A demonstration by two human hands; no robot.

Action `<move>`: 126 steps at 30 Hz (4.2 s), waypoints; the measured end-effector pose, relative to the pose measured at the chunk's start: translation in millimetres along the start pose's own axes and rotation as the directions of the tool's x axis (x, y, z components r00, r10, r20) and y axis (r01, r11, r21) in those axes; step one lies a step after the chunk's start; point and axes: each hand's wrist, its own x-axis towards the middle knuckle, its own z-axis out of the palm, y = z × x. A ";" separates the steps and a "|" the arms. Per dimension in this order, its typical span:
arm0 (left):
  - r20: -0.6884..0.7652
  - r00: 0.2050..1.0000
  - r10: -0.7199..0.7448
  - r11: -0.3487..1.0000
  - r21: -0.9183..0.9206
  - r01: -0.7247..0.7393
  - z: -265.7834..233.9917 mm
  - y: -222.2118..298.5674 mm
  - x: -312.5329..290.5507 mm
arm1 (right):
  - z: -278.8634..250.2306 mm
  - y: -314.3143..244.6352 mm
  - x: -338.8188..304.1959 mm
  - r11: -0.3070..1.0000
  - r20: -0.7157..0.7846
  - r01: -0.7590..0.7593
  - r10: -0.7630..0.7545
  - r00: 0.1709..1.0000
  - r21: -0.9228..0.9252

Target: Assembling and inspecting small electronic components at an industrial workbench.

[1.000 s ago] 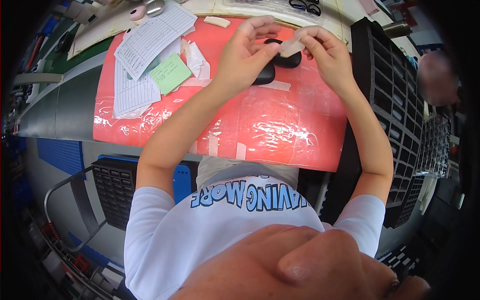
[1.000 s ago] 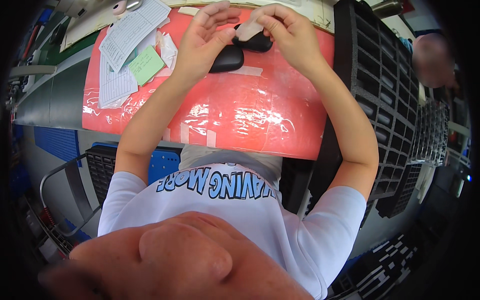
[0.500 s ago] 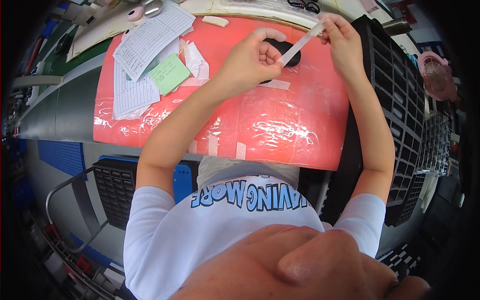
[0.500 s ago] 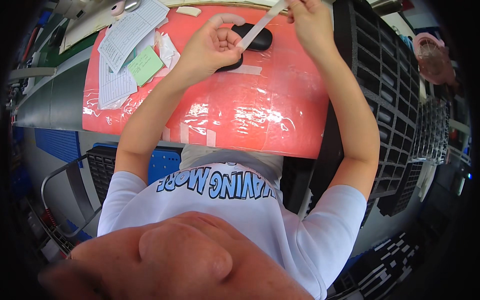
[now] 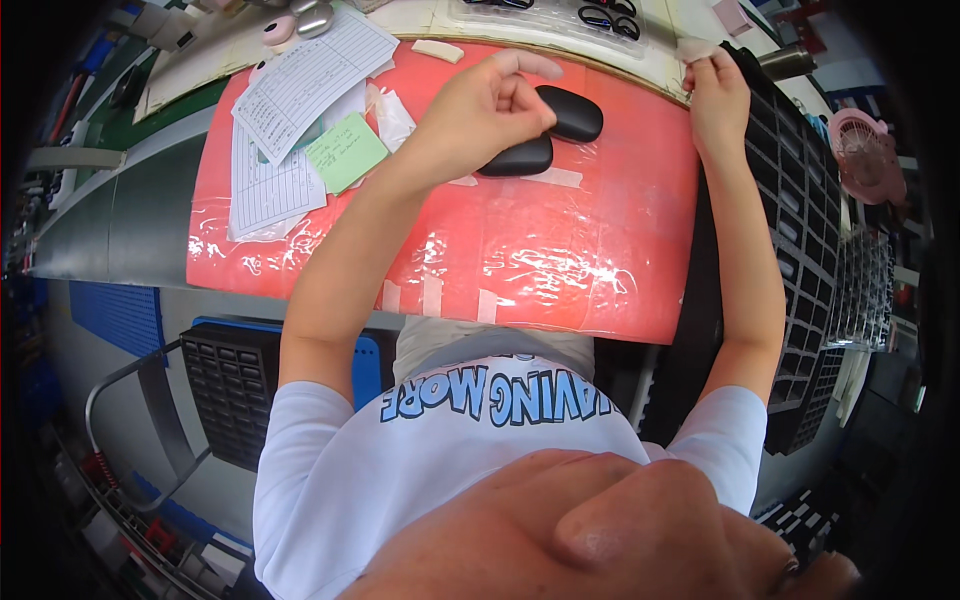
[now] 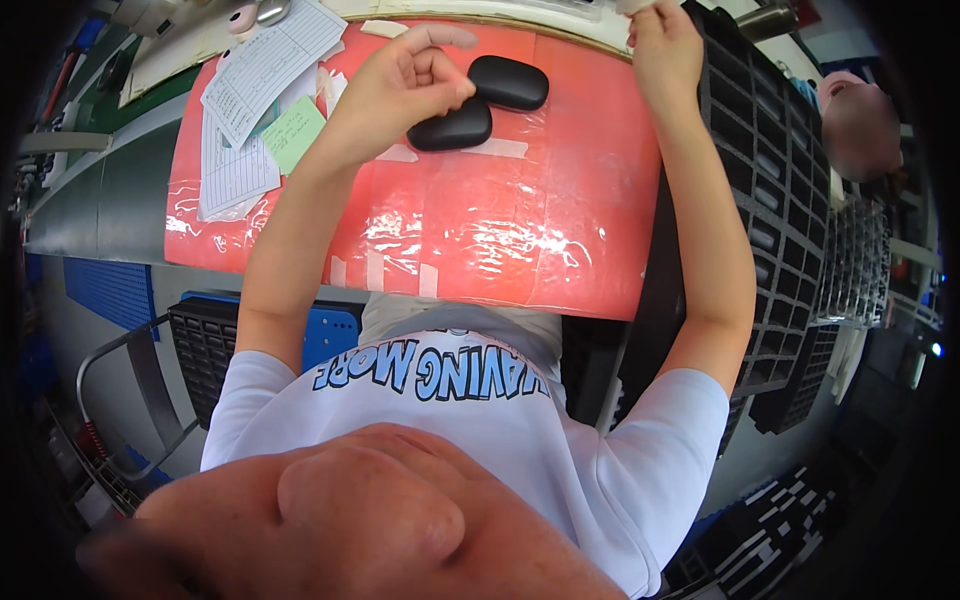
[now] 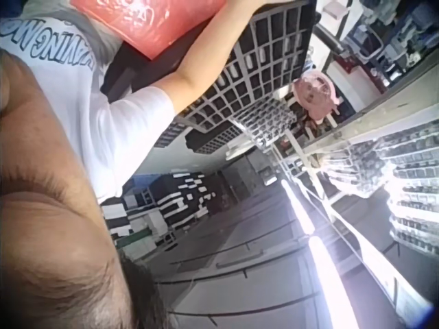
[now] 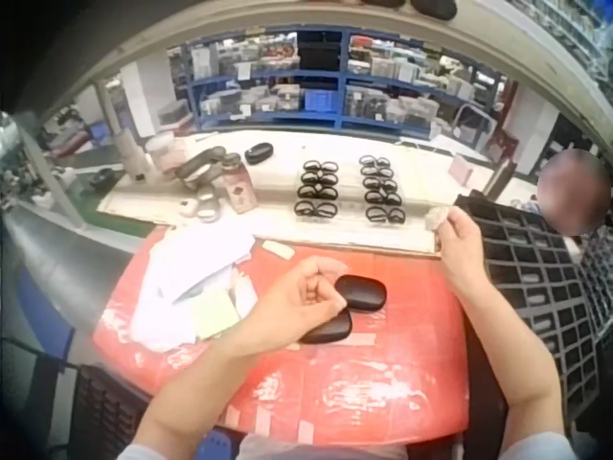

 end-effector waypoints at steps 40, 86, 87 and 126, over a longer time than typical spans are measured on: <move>-0.213 0.969 -0.127 0.844 -0.536 -0.008 13.5 -21.7 13.4 | 55.6 -51.9 -80.5 0.998 0.449 -0.002 -0.026 0.893 0.061; -0.148 0.983 -0.111 0.697 -0.717 -0.029 11.5 -30.8 11.7 | 65.3 -63.3 -93.8 0.999 0.499 -0.041 0.022 0.867 0.027; -0.148 0.983 -0.111 0.697 -0.717 -0.029 12.0 -29.6 11.5 | 65.0 -61.6 -92.4 0.999 0.499 -0.041 0.022 0.867 0.028; -0.228 0.974 0.002 0.973 -0.225 -0.055 21.7 -24.6 9.9 | 66.6 -68.8 -93.9 0.988 0.589 0.146 -0.143 0.795 0.043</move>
